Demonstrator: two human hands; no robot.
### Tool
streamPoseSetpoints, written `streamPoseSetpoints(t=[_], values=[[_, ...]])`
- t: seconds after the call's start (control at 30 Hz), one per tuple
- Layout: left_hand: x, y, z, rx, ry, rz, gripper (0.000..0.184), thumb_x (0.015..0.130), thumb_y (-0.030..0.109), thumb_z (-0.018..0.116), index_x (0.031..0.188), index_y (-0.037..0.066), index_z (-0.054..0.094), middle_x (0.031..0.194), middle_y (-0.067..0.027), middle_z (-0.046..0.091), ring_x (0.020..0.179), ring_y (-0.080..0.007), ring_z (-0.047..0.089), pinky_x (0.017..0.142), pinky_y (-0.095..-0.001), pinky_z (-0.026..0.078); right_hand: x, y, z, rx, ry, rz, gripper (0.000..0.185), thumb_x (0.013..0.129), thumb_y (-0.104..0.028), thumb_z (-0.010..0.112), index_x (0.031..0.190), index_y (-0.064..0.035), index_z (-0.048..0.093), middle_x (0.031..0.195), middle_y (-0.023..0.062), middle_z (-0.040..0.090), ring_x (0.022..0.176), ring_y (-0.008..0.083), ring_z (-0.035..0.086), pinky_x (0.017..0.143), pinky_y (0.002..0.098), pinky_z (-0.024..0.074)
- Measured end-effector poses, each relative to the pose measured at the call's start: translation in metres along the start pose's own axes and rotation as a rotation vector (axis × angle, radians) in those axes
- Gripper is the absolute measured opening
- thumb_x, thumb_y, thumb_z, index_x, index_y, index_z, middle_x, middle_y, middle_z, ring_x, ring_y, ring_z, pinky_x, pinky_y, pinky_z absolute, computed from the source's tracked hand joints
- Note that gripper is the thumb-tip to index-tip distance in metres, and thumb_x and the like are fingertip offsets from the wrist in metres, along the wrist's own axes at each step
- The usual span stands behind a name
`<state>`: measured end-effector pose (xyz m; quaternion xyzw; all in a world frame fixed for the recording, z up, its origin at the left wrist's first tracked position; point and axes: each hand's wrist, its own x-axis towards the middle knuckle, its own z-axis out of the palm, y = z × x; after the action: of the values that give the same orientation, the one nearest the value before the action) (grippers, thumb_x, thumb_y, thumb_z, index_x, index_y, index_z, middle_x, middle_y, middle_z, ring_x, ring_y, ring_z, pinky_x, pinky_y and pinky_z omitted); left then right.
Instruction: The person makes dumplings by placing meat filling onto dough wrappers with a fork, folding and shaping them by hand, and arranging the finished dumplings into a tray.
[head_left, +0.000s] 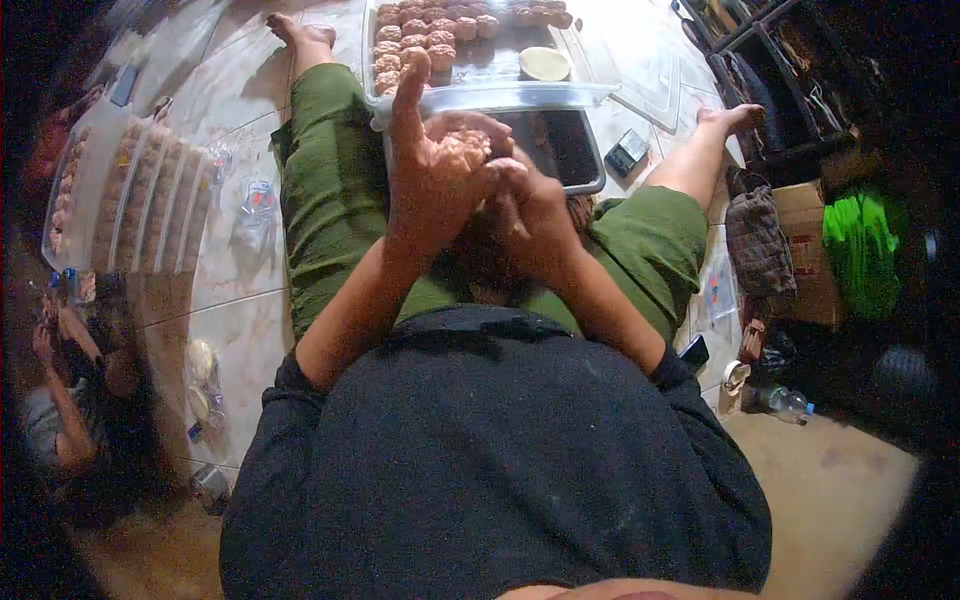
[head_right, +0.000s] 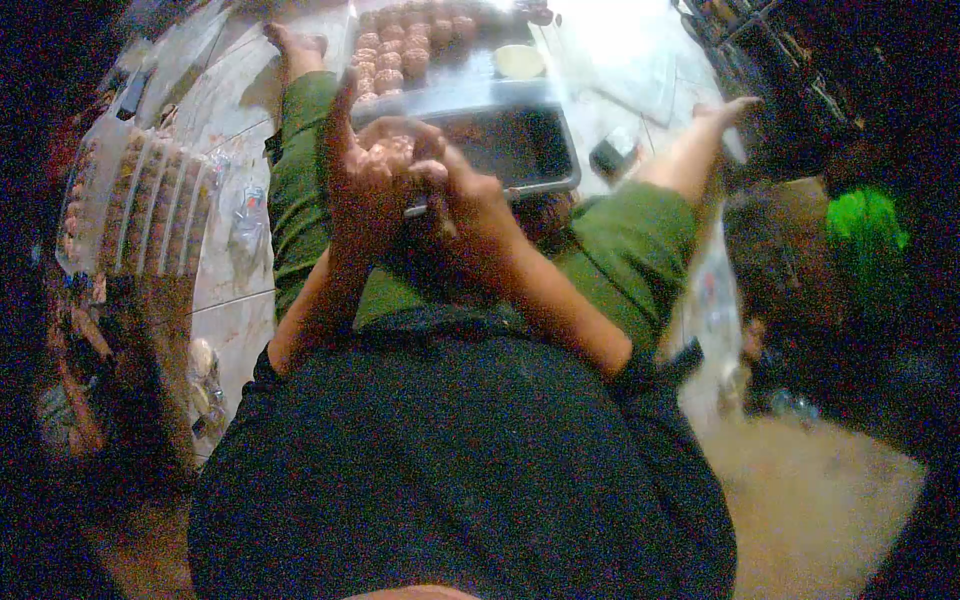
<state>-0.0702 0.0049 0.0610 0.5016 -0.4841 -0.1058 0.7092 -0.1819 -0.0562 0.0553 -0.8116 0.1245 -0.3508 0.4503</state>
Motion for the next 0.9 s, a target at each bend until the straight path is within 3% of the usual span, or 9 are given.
streamPoseSetpoints(t=[0.1,0.23,0.33,0.4,0.43,0.6,0.7,0.8,0.9], values=[[0.003,-0.012,-0.009,0.248,-0.007,0.063,0.108,0.057,0.016,0.082,0.137,0.008,0.01,0.084,-0.0083,0.059,0.078,-0.0174,0.058,0.068,-0.0283,0.051,-0.005,0.003,-0.006,0.267,0.061,0.328,0.014,0.087,-0.005,0.041,0.09,-0.0022,0.055,0.073,0.0134,0.052,0.065,0.0231,0.052,0.063,0.031,0.0438],[0.001,-0.002,0.0,0.124,0.068,-0.014,0.109,0.055,0.025,0.083,0.136,0.005,0.014,0.103,-0.0106,0.051,0.075,-0.0155,0.055,0.066,-0.0267,0.049,-0.005,0.019,0.011,-0.103,-0.051,-0.187,0.018,0.091,-0.015,0.04,0.099,-0.002,0.05,0.069,0.0078,0.052,0.059,0.0153,0.052,0.055,0.0274,0.0431],[0.005,-0.018,-0.012,0.518,0.029,0.151,0.107,0.054,0.031,0.082,0.135,0.003,0.018,0.124,-0.0165,0.037,0.07,-0.0162,0.054,0.063,-0.0266,0.049,0.0,0.003,0.001,0.008,-0.077,0.22,0.017,0.085,-0.009,0.045,0.1,-0.0008,0.047,0.073,0.0158,0.055,0.064,0.0288,0.056,0.061,0.034,0.0444],[0.014,-0.02,-0.024,0.894,-0.016,0.408,0.106,0.053,0.035,0.082,0.133,0.001,0.022,0.127,-0.0177,0.033,0.065,-0.0173,0.054,0.062,-0.0263,0.049,-0.003,0.007,0.005,0.004,-0.079,0.187,0.017,0.08,-0.005,0.047,0.097,-0.0006,0.046,0.075,0.0223,0.055,0.068,0.04,0.055,0.062,0.0413,0.044],[0.008,-0.019,-0.016,0.648,0.025,0.207,0.105,0.052,0.036,0.081,0.132,0.001,0.023,0.127,-0.0181,0.033,0.066,-0.0182,0.054,0.063,-0.0265,0.049,-0.006,0.013,0.01,-0.026,-0.112,0.11,0.017,0.079,-0.005,0.048,0.096,-0.0013,0.044,0.075,0.0234,0.055,0.07,0.0414,0.056,0.061,0.0436,0.044],[0.011,0.0,-0.002,0.309,0.117,0.233,0.109,0.058,0.022,0.081,0.137,0.004,0.008,0.118,-0.0192,0.04,0.073,-0.0216,0.057,0.066,-0.0296,0.051,0.001,0.012,0.009,-0.032,-0.091,-0.016,0.018,0.078,-0.002,0.048,0.096,-0.0017,0.045,0.077,0.0231,0.057,0.075,0.0404,0.058,0.063,0.0426,0.0459],[0.014,0.01,0.002,0.057,0.169,0.184,0.11,0.062,0.013,0.079,0.139,0.006,0.001,0.107,-0.0176,0.049,0.076,-0.0225,0.06,0.067,-0.0309,0.052,0.003,0.005,0.0,0.283,-0.079,0.177,0.011,0.087,-0.01,0.046,0.092,0.0001,0.047,0.074,0.0203,0.053,0.061,0.0324,0.052,0.062,0.0353,0.0443],[0.011,0.009,-0.006,0.038,0.053,0.149,0.106,0.062,0.007,0.078,0.139,0.007,0.004,0.086,-0.0125,0.057,0.076,-0.0212,0.061,0.067,-0.0309,0.052,0.009,0.009,-0.006,-0.066,-0.146,-0.183,0.011,0.09,-0.013,0.045,0.091,-0.0018,0.046,0.069,0.0163,0.052,0.057,0.0236,0.05,0.055,0.0321,0.0431],[0.008,0.01,-0.011,-0.005,0.111,0.055,0.102,0.062,0.005,0.078,0.137,0.006,0.01,0.077,-0.0096,0.058,0.071,-0.018,0.061,0.064,-0.0289,0.052,0.005,0.007,-0.005,-0.089,0.011,-0.007,0.009,0.09,-0.012,0.045,0.091,-0.003,0.046,0.065,0.0135,0.052,0.054,0.0235,0.051,0.05,0.0328,0.0419]])
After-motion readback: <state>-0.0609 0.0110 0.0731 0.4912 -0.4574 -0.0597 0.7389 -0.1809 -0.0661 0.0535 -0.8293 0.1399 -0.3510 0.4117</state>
